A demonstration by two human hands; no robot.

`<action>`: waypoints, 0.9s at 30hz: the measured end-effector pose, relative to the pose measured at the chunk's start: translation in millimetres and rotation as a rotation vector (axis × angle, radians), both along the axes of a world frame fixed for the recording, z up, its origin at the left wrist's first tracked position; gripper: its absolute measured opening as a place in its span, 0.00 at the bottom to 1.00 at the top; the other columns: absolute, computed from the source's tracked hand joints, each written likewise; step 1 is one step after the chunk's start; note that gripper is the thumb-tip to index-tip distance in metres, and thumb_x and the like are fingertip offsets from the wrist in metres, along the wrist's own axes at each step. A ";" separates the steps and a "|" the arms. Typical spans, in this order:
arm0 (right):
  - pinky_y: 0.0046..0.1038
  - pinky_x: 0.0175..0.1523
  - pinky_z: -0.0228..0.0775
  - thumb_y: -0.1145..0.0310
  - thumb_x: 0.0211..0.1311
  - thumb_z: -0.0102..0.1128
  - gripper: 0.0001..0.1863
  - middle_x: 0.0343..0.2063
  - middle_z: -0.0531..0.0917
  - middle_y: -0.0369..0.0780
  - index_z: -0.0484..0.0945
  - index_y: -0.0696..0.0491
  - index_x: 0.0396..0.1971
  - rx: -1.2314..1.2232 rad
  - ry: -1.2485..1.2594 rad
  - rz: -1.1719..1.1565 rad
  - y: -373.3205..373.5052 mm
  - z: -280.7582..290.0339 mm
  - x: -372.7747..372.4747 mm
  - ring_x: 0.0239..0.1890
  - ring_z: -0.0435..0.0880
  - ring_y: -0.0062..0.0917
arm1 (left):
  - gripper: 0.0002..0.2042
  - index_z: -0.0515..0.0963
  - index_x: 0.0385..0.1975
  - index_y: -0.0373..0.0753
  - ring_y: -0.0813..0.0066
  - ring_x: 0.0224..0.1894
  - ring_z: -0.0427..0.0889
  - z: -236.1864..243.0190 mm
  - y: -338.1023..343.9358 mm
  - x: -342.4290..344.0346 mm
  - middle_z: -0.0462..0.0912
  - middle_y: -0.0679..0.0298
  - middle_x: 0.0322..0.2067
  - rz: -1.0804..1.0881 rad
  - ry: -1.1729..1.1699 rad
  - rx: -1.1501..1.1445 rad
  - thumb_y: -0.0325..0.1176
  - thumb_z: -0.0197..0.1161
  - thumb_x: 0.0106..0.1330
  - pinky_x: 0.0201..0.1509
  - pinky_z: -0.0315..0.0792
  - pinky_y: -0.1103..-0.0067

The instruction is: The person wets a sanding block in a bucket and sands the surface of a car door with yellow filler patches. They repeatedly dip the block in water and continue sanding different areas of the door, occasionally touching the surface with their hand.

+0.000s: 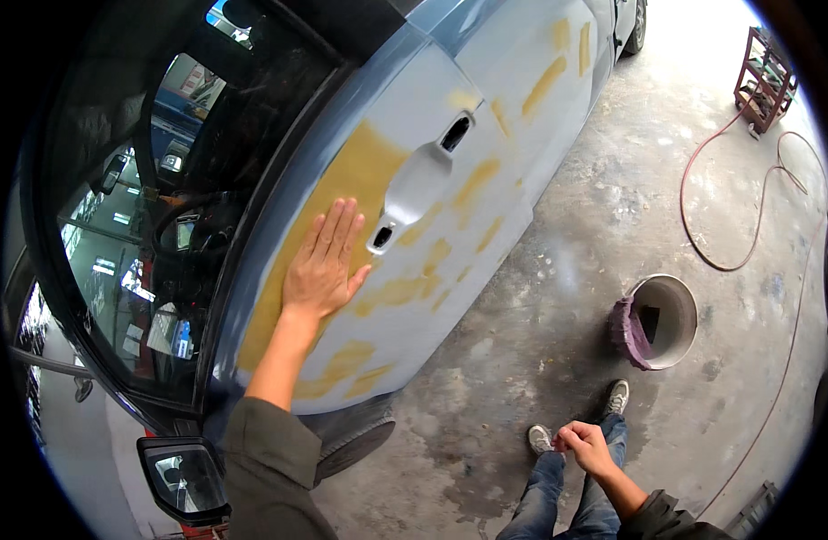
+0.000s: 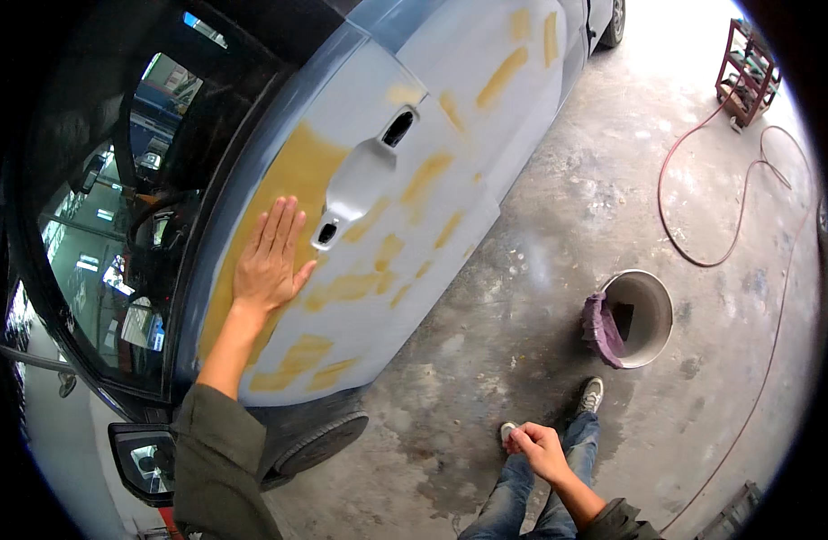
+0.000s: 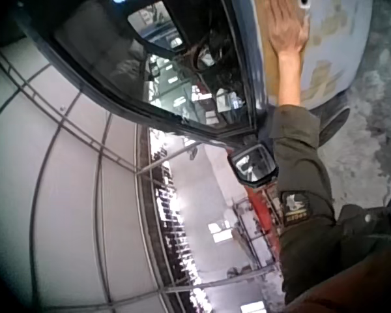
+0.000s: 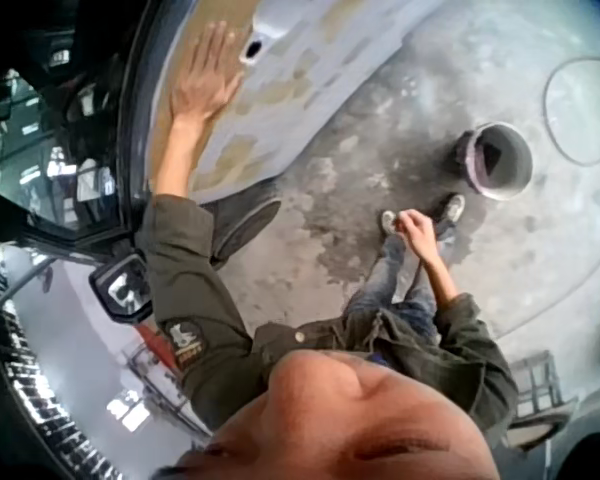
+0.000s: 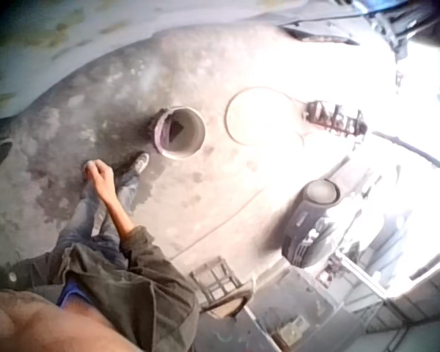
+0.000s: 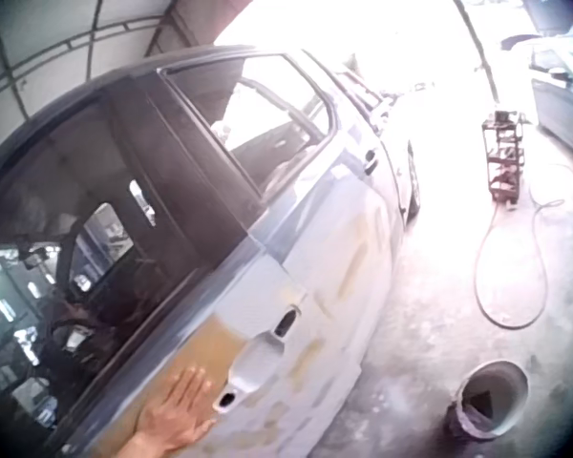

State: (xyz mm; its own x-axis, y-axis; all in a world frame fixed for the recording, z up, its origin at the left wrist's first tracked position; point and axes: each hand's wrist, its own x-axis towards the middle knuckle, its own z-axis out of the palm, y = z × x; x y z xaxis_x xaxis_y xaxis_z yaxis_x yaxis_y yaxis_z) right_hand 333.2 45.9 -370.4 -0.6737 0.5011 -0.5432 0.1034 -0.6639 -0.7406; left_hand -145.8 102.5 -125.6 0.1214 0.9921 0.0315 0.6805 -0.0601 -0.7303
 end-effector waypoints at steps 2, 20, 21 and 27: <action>0.23 0.39 0.74 0.67 0.74 0.55 0.15 0.28 0.85 0.38 0.81 0.62 0.31 -0.007 0.001 0.013 -4.6 -3.4 -10.3 0.31 0.81 0.18 | 0.40 0.51 0.75 0.40 0.67 0.79 0.43 -7.4 -28.9 -6.8 0.46 0.62 0.77 0.018 -0.012 0.010 0.56 0.50 0.69 0.82 0.39 0.70; 0.24 0.38 0.74 0.68 0.73 0.54 0.14 0.27 0.84 0.39 0.79 0.62 0.29 -0.107 -0.098 0.102 -56.9 -42.7 -22.2 0.30 0.81 0.20 | 0.40 0.43 0.77 0.42 0.59 0.79 0.45 -66.3 -261.5 -51.6 0.45 0.59 0.77 0.166 -0.002 0.226 0.51 0.52 0.71 0.80 0.42 0.63; 0.24 0.37 0.73 0.68 0.73 0.54 0.14 0.27 0.83 0.38 0.79 0.62 0.29 -0.092 -0.102 0.105 -55.0 -45.6 -20.4 0.30 0.81 0.20 | 0.41 0.43 0.77 0.41 0.56 0.78 0.45 -75.0 -274.0 -51.7 0.45 0.56 0.77 0.198 -0.024 0.238 0.50 0.54 0.70 0.79 0.43 0.62; 0.23 0.36 0.72 0.68 0.73 0.54 0.15 0.25 0.84 0.39 0.79 0.62 0.28 -0.058 -0.093 0.123 -48.4 -54.7 -11.8 0.28 0.80 0.20 | 0.42 0.46 0.75 0.35 0.43 0.77 0.45 -73.5 -286.4 -30.0 0.46 0.43 0.75 0.299 -0.085 0.296 0.48 0.58 0.68 0.77 0.46 0.54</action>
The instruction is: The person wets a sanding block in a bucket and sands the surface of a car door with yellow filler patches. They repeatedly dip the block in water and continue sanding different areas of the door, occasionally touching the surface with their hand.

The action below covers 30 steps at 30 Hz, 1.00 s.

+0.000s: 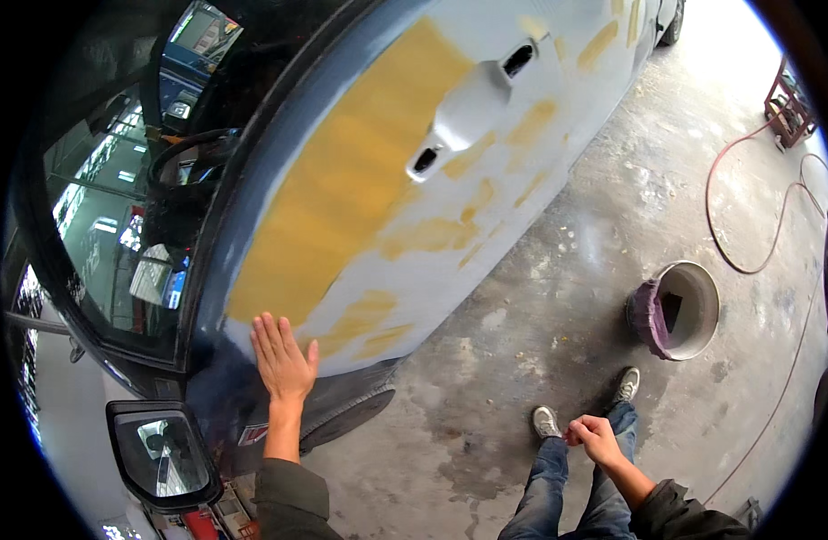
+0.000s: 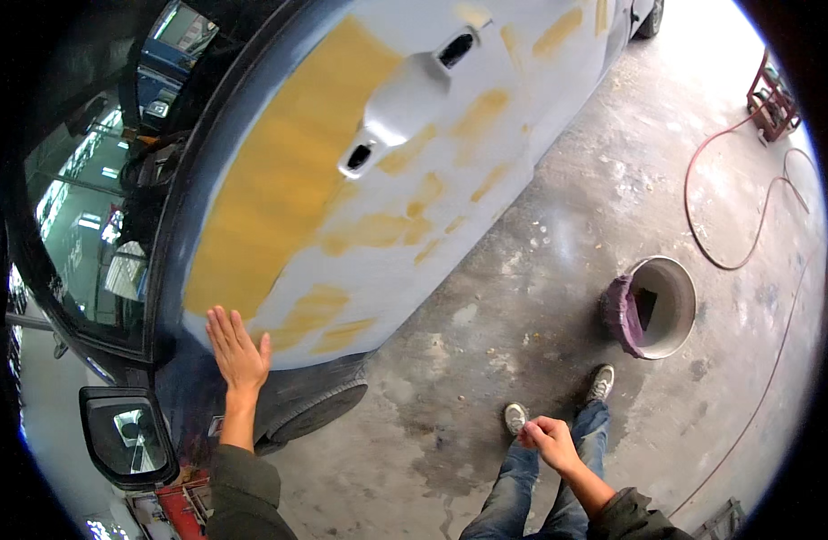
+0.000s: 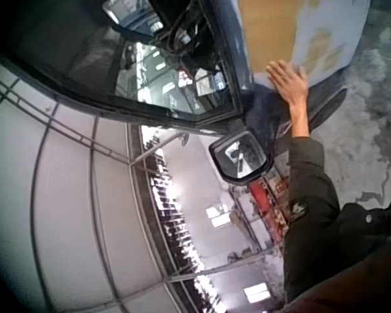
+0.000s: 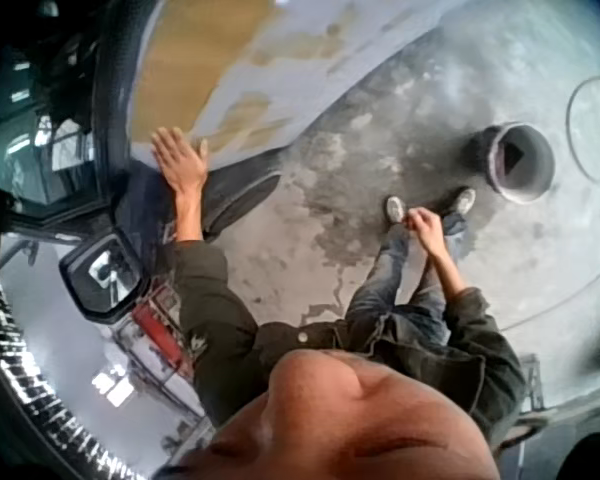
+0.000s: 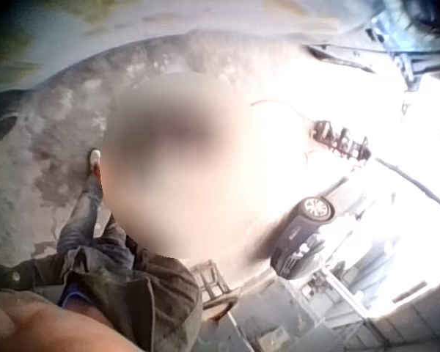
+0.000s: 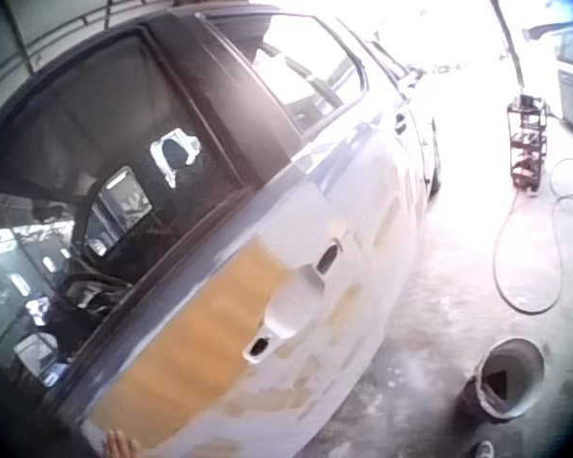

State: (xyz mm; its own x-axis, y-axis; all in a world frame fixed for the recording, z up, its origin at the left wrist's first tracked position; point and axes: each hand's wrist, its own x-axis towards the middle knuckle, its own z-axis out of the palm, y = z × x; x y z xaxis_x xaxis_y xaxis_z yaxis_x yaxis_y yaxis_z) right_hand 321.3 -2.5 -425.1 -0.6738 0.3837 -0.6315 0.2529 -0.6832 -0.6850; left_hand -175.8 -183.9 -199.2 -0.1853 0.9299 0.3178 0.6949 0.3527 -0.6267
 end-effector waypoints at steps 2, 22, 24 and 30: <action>0.23 0.35 0.72 0.68 0.73 0.53 0.15 0.26 0.84 0.38 0.79 0.61 0.28 0.026 -0.024 0.019 11.7 -4.8 8.4 0.27 0.80 0.20 | 0.40 0.48 0.74 0.33 0.41 0.76 0.46 4.9 43.1 -4.7 0.46 0.41 0.74 -0.050 0.053 0.003 0.48 0.57 0.69 0.76 0.47 0.54; 0.26 0.34 0.74 0.60 0.69 0.54 0.18 0.21 0.83 0.36 0.82 0.57 0.26 0.263 -0.416 -0.185 147.5 -126.4 111.1 0.26 0.81 0.18 | 0.29 0.59 0.71 0.36 0.45 0.77 0.46 -278.1 239.0 291.3 0.47 0.43 0.74 0.143 -1.221 -0.120 0.44 0.50 0.75 0.77 0.45 0.56; 0.27 0.35 0.75 0.59 0.68 0.55 0.18 0.21 0.84 0.37 0.82 0.57 0.25 0.338 -0.506 -0.150 183.0 -133.9 122.2 0.26 0.83 0.20 | 0.26 0.66 0.67 0.36 0.46 0.76 0.49 -316.6 249.3 336.6 0.52 0.44 0.73 0.151 -1.372 -0.275 0.44 0.51 0.74 0.77 0.48 0.58; 0.44 0.49 0.76 0.59 0.60 0.59 0.13 0.36 0.86 0.48 0.86 0.53 0.34 0.659 -0.983 0.104 256.6 -199.8 204.2 0.43 0.84 0.47 | 0.22 0.76 0.57 0.34 0.50 0.67 0.69 -403.3 324.0 364.2 0.72 0.46 0.63 0.219 -1.545 -0.525 0.44 0.56 0.72 0.70 0.62 0.63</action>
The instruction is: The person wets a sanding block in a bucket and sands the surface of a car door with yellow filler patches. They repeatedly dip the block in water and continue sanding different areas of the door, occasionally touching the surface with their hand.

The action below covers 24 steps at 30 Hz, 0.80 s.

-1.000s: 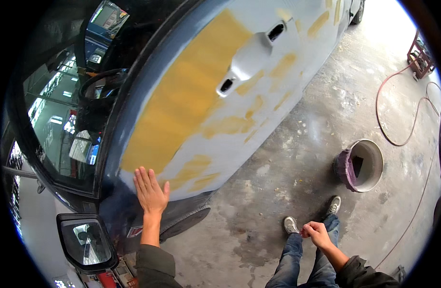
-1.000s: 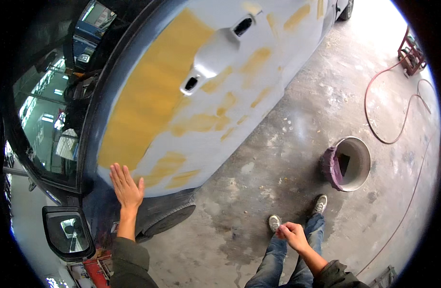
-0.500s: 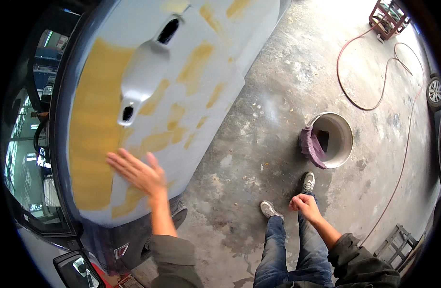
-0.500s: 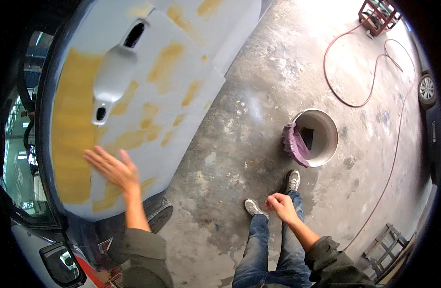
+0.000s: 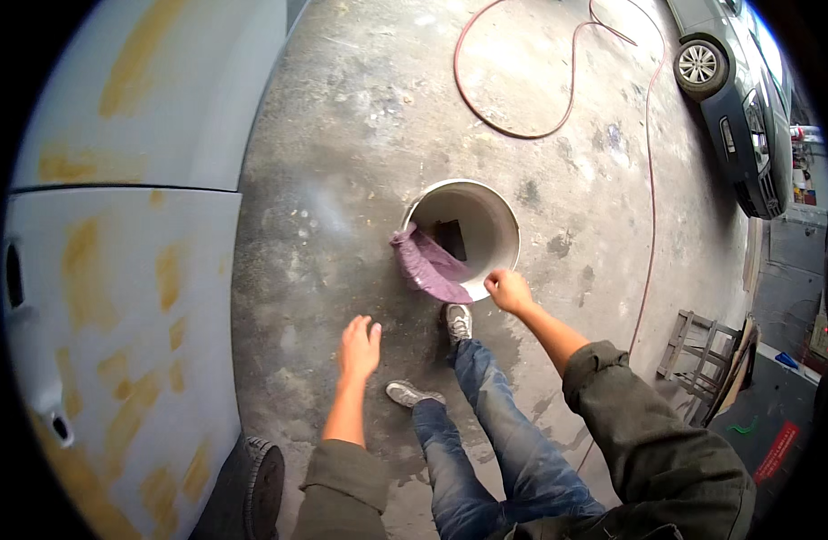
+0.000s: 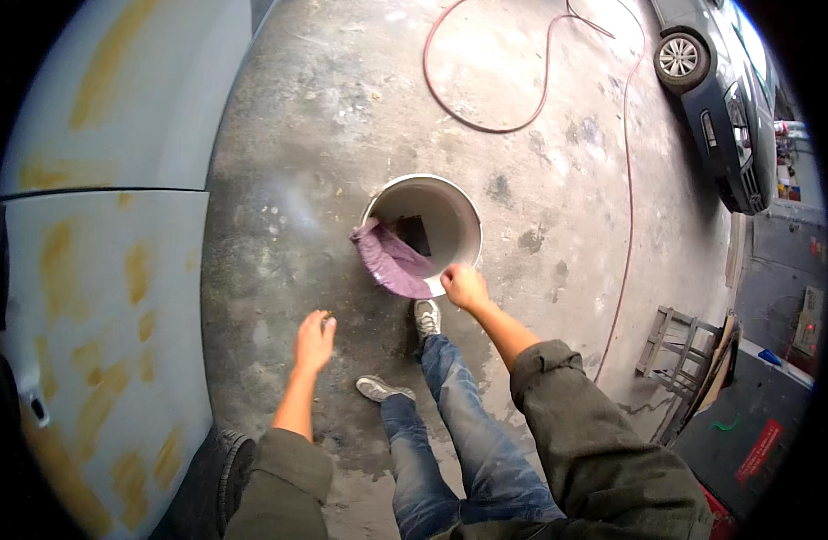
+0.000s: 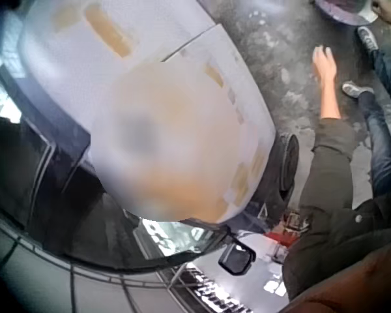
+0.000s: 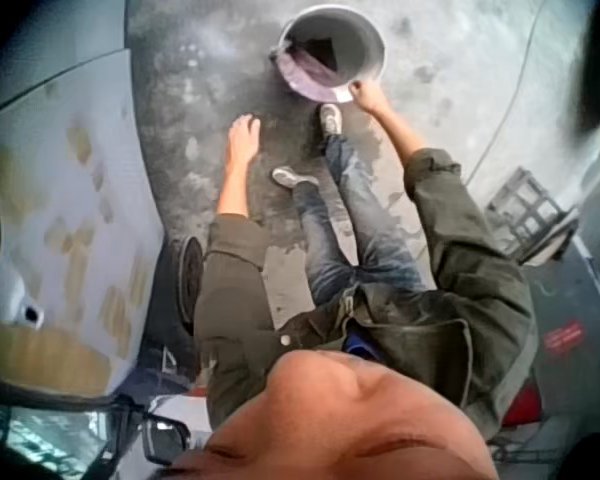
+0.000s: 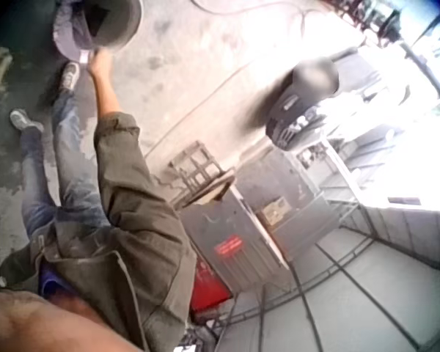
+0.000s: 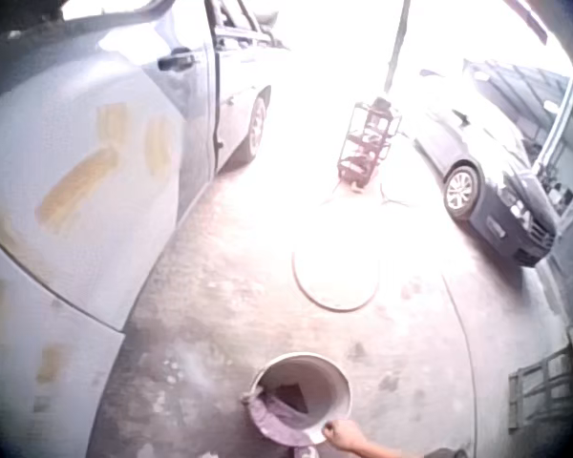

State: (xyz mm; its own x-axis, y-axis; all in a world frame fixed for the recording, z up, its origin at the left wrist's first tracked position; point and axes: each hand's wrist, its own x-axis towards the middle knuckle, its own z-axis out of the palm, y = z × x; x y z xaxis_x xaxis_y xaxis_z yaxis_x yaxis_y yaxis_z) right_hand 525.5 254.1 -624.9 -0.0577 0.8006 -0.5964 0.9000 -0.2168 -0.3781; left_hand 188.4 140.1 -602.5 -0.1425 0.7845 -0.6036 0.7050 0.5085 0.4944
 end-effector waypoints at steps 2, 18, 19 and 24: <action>0.44 0.51 0.76 0.60 0.61 0.59 0.13 0.39 0.85 0.47 0.85 0.52 0.37 -0.005 -0.072 0.070 23.6 -20.4 24.8 0.45 0.84 0.45 | 0.22 0.78 0.54 0.34 0.51 0.60 0.77 -4.4 44.6 5.7 0.79 0.47 0.55 0.038 -0.039 0.018 0.44 0.61 0.68 0.64 0.69 0.63; 0.43 0.45 0.80 0.59 0.59 0.55 0.13 0.31 0.87 0.47 0.84 0.50 0.34 -0.104 -0.226 0.558 12.1 -117.0 4.6 0.37 0.88 0.42 | 0.24 0.72 0.50 0.27 0.37 0.55 0.78 -153.0 95.0 101.0 0.82 0.37 0.45 0.488 -0.182 -0.011 0.29 0.61 0.50 0.62 0.70 0.59; 0.43 0.45 0.79 0.58 0.59 0.55 0.13 0.31 0.87 0.47 0.85 0.50 0.35 -0.087 -0.247 0.537 12.4 -120.7 11.1 0.36 0.87 0.42 | 0.24 0.71 0.50 0.27 0.37 0.54 0.78 -148.6 96.0 110.6 0.81 0.37 0.46 0.494 -0.155 -0.022 0.28 0.61 0.50 0.61 0.70 0.59; 0.43 0.44 0.79 0.59 0.59 0.57 0.12 0.30 0.87 0.45 0.85 0.48 0.35 -0.003 -0.238 0.537 -1.1 -127.0 10.8 0.36 0.87 0.41 | 0.26 0.69 0.52 0.27 0.37 0.54 0.78 -154.7 74.1 107.3 0.79 0.35 0.48 0.514 -0.169 -0.085 0.30 0.64 0.53 0.62 0.70 0.59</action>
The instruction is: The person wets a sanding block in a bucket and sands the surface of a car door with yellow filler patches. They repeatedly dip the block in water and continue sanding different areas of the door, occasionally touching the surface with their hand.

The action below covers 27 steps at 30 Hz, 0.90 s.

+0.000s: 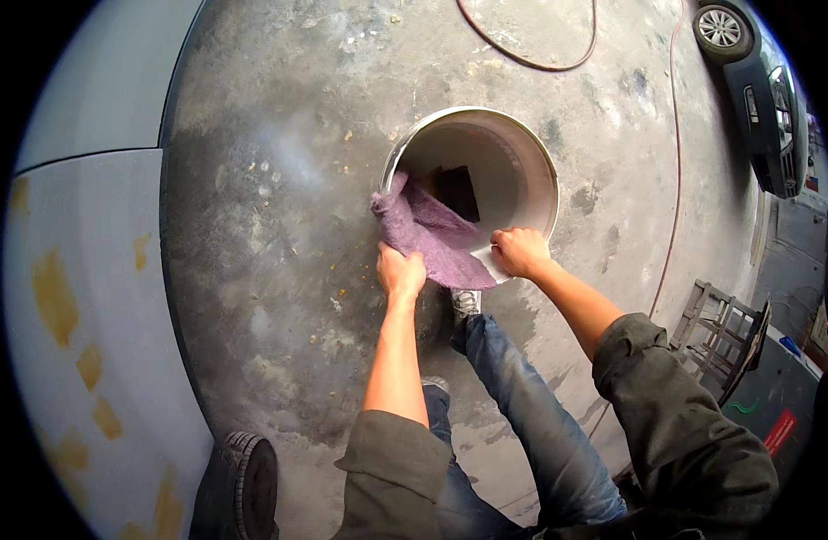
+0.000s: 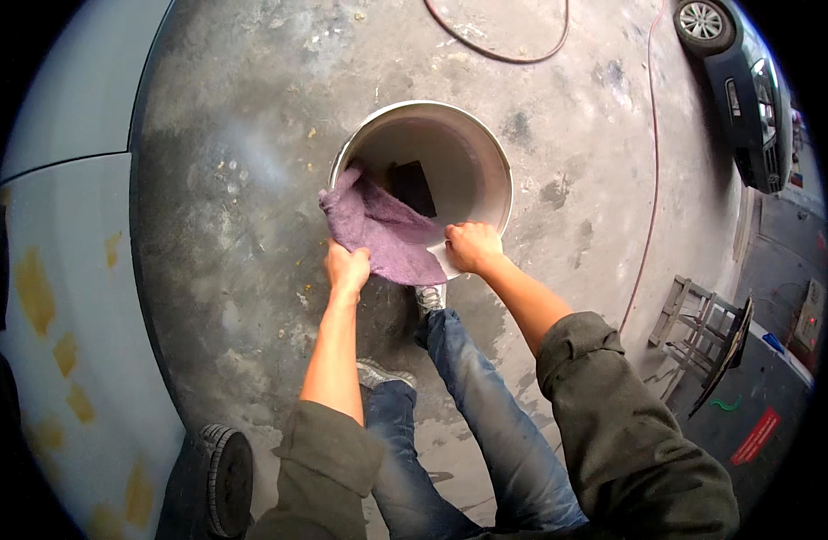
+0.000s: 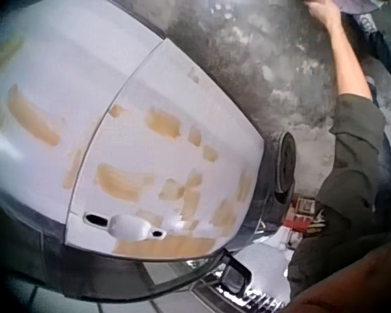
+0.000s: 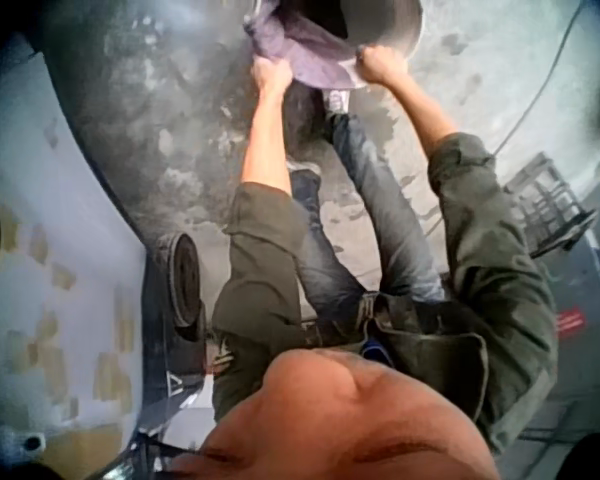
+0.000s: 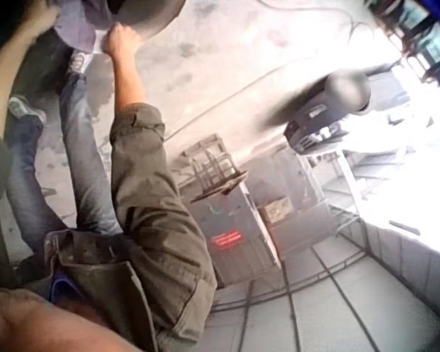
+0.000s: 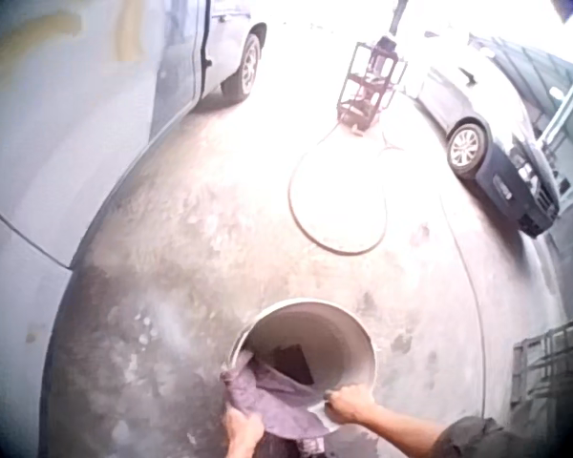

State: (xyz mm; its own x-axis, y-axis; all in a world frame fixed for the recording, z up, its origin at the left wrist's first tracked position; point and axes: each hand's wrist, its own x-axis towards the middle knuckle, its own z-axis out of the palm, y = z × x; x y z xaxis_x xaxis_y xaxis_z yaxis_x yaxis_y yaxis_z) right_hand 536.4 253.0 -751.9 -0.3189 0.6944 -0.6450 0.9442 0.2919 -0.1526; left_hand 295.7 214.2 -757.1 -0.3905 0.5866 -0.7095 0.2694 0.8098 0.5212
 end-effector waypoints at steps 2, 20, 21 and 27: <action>0.43 0.45 0.79 0.61 0.59 0.55 0.12 0.32 0.87 0.44 0.84 0.50 0.34 -0.027 -0.033 -0.002 -1.9 10.7 -11.4 0.38 0.87 0.41 | 0.29 0.67 0.55 0.27 0.36 0.56 0.76 -9.4 -27.9 0.4 0.78 0.35 0.51 0.068 -0.023 -0.020 0.31 0.66 0.53 0.63 0.69 0.59; 0.43 0.65 0.66 0.64 0.64 0.53 0.21 0.54 0.79 0.55 0.78 0.56 0.54 -0.076 0.078 -0.285 -34.5 -140.3 -131.5 0.60 0.76 0.47 | 0.21 0.77 0.46 0.27 0.40 0.46 0.83 11.0 -231.4 -59.4 0.84 0.40 0.40 0.123 -0.009 0.066 0.35 0.67 0.55 0.52 0.74 0.61; 0.43 0.66 0.65 0.63 0.65 0.53 0.21 0.55 0.79 0.55 0.78 0.56 0.55 -0.108 0.068 -0.281 -40.6 -153.8 -138.9 0.61 0.76 0.46 | 0.20 0.78 0.44 0.27 0.40 0.45 0.84 25.1 -227.0 -58.0 0.84 0.40 0.39 0.143 -0.009 0.074 0.35 0.67 0.57 0.50 0.75 0.60; 0.37 0.64 0.66 0.62 0.67 0.53 0.21 0.54 0.80 0.52 0.78 0.56 0.55 -0.230 0.010 -0.278 -61.0 -215.4 -140.7 0.58 0.78 0.37 | 0.15 0.74 0.32 0.31 0.43 0.28 0.81 58.6 -229.2 -53.9 0.81 0.44 0.26 0.187 0.114 0.177 0.37 0.70 0.62 0.32 0.73 0.61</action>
State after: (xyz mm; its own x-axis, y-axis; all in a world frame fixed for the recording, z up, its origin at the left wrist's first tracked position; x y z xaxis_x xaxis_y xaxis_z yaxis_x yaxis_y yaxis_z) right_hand 395.6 191.9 -967.2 -0.1457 0.5928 -0.7921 0.9808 -0.0186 -0.1943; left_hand 241.8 -15.0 -698.5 -0.5750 0.6073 -0.5482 0.1883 0.7503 0.6337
